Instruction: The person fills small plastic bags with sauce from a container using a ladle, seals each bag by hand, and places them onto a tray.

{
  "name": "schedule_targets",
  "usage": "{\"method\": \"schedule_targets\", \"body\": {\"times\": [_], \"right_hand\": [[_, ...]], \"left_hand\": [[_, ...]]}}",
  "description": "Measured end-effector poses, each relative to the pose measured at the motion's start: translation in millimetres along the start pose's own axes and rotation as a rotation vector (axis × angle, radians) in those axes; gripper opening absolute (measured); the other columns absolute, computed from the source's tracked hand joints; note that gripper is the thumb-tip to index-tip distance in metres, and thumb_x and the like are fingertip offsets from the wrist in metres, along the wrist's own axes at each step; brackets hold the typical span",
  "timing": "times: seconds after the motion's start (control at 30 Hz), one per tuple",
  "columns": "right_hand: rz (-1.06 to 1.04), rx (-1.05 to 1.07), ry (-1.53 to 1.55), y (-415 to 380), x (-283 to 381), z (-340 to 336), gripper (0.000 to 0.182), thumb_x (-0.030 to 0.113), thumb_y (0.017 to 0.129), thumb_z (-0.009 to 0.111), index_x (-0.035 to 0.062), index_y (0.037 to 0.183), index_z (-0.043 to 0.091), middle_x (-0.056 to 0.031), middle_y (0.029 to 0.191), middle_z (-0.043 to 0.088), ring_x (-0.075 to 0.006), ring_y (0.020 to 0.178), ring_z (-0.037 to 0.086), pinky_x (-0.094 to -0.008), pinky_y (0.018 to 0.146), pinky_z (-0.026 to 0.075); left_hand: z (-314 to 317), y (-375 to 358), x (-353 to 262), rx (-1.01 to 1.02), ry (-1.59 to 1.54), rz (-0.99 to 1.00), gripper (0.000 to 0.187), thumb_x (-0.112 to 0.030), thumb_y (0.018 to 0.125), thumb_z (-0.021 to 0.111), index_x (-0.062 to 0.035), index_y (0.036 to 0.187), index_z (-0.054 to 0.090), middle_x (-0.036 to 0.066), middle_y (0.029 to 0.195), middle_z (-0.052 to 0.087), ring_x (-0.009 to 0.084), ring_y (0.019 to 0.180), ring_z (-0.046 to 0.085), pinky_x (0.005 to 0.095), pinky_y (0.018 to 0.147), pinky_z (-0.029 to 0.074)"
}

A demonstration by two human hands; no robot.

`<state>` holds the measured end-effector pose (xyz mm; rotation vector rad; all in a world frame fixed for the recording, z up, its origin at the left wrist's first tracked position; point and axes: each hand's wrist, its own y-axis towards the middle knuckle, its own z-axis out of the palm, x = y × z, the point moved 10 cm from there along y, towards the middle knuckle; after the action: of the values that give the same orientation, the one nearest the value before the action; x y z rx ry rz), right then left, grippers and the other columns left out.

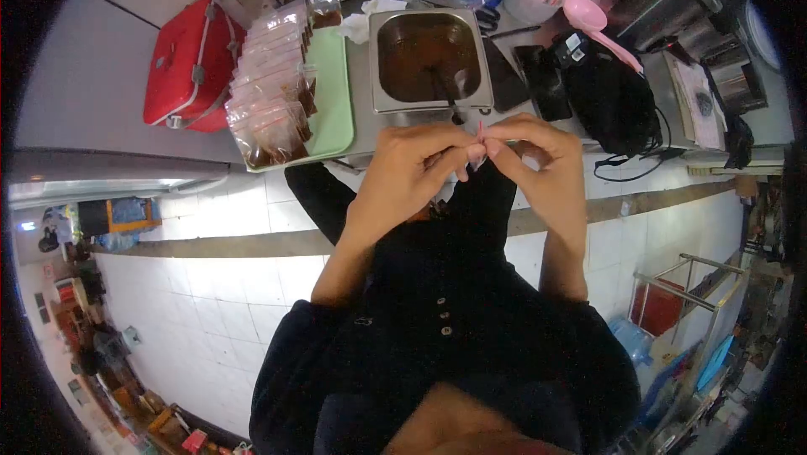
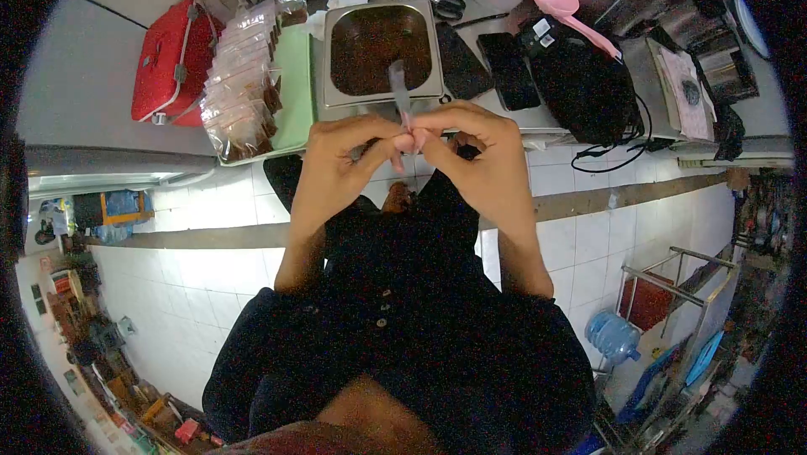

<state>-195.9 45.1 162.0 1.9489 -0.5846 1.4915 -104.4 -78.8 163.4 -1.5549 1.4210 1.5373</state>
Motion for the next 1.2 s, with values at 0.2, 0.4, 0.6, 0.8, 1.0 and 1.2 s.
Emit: {"method": "schedule_targets", "body": {"times": [0.2,0.4,0.6,0.8,1.0,1.2], "right_hand": [[-0.204,-0.295,-0.305,-5.6,18.9,-5.9,0.015,-0.002,0.084,0.075,0.0011,0.098,0.077,-0.0075,0.093,0.073,-0.0099,0.075,0.068,-0.022,0.065,0.051],[-0.106,-0.032,-0.184,9.2,21.1,1.9,0.011,-0.001,0.082,0.079,0.0012,0.091,0.073,-0.0066,0.089,0.072,-0.0097,0.073,0.069,-0.0235,0.061,0.054],[0.062,0.08,0.231,2.1,-4.8,16.3,0.013,-0.004,0.084,0.078,-0.0006,0.095,0.073,-0.0072,0.092,0.072,-0.0124,0.069,0.071,-0.0208,0.051,0.053],[0.1,0.343,-0.002,-6.1,-4.4,28.6,0.017,-0.003,0.079,0.081,-0.0005,0.095,0.076,-0.0068,0.093,0.072,-0.0126,0.065,0.07,-0.0226,0.045,0.051],[-0.161,0.251,-0.411,0.2,14.7,42.5,0.027,0.009,0.074,0.087,0.0012,0.098,0.075,-0.0057,0.087,0.066,-0.0144,0.069,0.064,-0.0277,0.057,0.049],[-0.14,-0.054,-0.554,31.2,22.5,23.2,0.033,0.015,0.077,0.087,0.0027,0.103,0.071,-0.0101,0.095,0.064,-0.0243,0.075,0.066,-0.0354,0.068,0.053]], "left_hand": [[-6.2,-15.9,-9.7,-0.195,0.432,0.082,0.019,-0.015,0.079,0.085,-0.0039,0.089,0.073,0.01,0.083,0.071,0.021,0.064,0.066,0.0315,0.063,0.051],[-24.7,-1.5,-47.0,-0.214,0.506,0.404,0.018,-0.02,0.089,0.077,-0.0062,0.099,0.071,0.009,0.102,0.069,0.0305,0.081,0.068,0.0398,0.081,0.052],[-21.1,1.0,-6.9,-0.027,0.091,0.012,0.015,-0.01,0.092,0.074,-0.0035,0.105,0.075,0.009,0.091,0.074,0.0208,0.081,0.07,0.0326,0.075,0.055],[-13.4,-12.7,-17.0,0.093,0.281,0.203,0.029,-0.018,0.089,0.078,-0.0033,0.113,0.075,0.009,0.095,0.074,0.0223,0.088,0.07,0.0337,0.084,0.052],[-12.4,-30.6,-29.6,0.052,0.663,0.319,0.057,-0.034,0.074,0.088,-0.0084,0.123,0.072,0.009,0.108,0.072,0.0276,0.101,0.067,0.0411,0.094,0.046],[-66.4,-43.6,-19.3,-0.085,0.55,0.205,0.055,-0.034,0.075,0.087,-0.0068,0.12,0.072,0.007,0.106,0.073,0.028,0.103,0.068,0.0403,0.095,0.045]]}}
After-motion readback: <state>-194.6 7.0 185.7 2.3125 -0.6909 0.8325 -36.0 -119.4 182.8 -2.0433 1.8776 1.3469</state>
